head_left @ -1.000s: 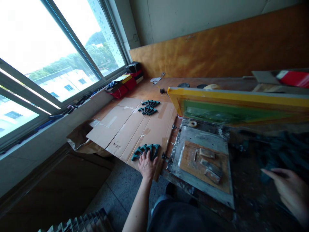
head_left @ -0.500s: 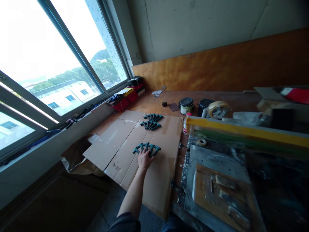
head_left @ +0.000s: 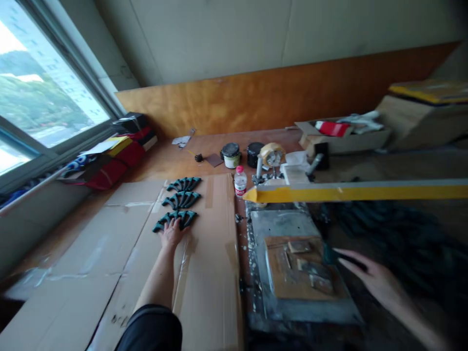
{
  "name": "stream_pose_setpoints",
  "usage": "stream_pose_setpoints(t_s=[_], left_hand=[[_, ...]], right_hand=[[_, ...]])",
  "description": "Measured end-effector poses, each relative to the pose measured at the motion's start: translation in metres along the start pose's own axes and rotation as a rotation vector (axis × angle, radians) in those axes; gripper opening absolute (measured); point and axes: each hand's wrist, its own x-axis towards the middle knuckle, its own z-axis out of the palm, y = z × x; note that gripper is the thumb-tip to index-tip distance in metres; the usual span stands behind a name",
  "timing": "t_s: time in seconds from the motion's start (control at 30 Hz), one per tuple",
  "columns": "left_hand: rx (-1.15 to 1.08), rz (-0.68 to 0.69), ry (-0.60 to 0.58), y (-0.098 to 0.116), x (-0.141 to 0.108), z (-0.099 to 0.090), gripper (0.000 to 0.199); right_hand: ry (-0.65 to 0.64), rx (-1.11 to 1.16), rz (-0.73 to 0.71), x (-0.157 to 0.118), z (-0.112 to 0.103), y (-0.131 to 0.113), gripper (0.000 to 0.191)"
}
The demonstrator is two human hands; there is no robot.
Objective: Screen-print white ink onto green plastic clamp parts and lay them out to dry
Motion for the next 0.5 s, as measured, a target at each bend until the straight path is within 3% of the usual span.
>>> stream_pose_setpoints(t_s=[0.1, 0.17, 0.23, 0.37, 0.5], left_hand=[[-0.100, 0.046, 0.153, 0.023, -0.015, -0.008, 0.072], [-0.287, 0.136, 0.228, 0.053, -0.036, -0.024, 0.060], [-0.567, 0.200, 0.249, 0.093, -0.062, -0.050, 0.050], [-1.232, 0.317, 0.222, 0.180, -0.120, -0.117, 0.051], [-1.552, 0.498, 0.104, 0.236, -0.162, -0.172, 0.052]], right_hand=[[-0.100, 0.096, -0.155, -0.002, 0.014, -0.031, 0.030], [-0.124, 0.107, -0.283, 0.001, 0.029, -0.048, 0.028], [-0.146, 0.099, -0.399, 0.008, 0.043, -0.057, 0.027], [-0.113, -0.012, -0.588, 0.020, 0.064, -0.057, 0.025], [-0.089, -0.135, -0.694, 0.017, 0.067, -0.046, 0.032]])
